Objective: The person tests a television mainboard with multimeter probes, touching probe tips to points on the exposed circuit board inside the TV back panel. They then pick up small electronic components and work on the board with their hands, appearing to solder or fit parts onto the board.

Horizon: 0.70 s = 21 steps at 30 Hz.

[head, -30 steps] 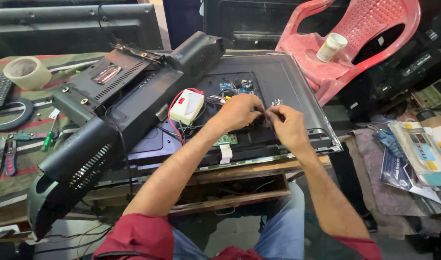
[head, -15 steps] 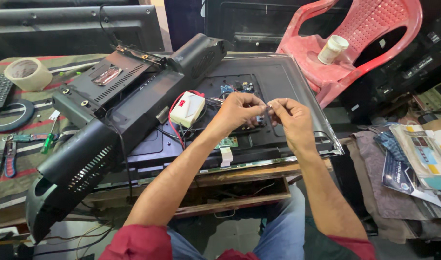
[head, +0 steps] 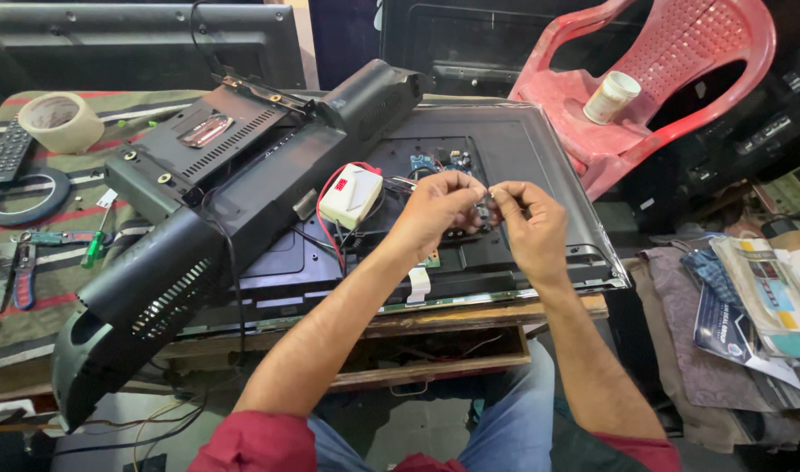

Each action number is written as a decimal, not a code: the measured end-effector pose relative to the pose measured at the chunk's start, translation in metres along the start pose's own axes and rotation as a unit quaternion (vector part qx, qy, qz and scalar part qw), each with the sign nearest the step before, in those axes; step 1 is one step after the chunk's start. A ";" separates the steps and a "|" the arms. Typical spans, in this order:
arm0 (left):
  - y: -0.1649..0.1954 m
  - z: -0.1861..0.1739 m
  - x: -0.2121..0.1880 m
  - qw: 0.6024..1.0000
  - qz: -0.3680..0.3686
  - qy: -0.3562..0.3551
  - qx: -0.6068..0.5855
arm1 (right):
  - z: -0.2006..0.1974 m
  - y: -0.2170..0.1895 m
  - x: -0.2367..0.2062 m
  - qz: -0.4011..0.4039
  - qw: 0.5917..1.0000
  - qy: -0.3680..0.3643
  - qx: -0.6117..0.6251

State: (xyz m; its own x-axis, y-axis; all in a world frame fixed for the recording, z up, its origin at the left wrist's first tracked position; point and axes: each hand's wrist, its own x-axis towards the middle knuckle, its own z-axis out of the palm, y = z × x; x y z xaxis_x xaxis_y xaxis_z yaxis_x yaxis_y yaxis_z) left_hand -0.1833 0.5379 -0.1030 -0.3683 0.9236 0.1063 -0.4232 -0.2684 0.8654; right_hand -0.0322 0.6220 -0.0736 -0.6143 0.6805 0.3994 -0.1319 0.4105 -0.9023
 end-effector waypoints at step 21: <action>0.011 -0.020 -0.009 0.966 0.013 -0.081 0.245 | -0.009 -0.028 -0.005 -0.263 0.925 -0.095 -0.258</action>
State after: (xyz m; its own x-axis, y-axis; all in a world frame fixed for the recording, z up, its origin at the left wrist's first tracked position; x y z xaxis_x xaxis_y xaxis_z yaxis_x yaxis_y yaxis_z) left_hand -0.2010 0.5216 -0.1040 -0.2217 0.9597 0.1729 0.0417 -0.1678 0.9849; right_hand -0.0180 0.6123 -0.0486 -0.7022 0.2056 0.6816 -0.0927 0.9229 -0.3738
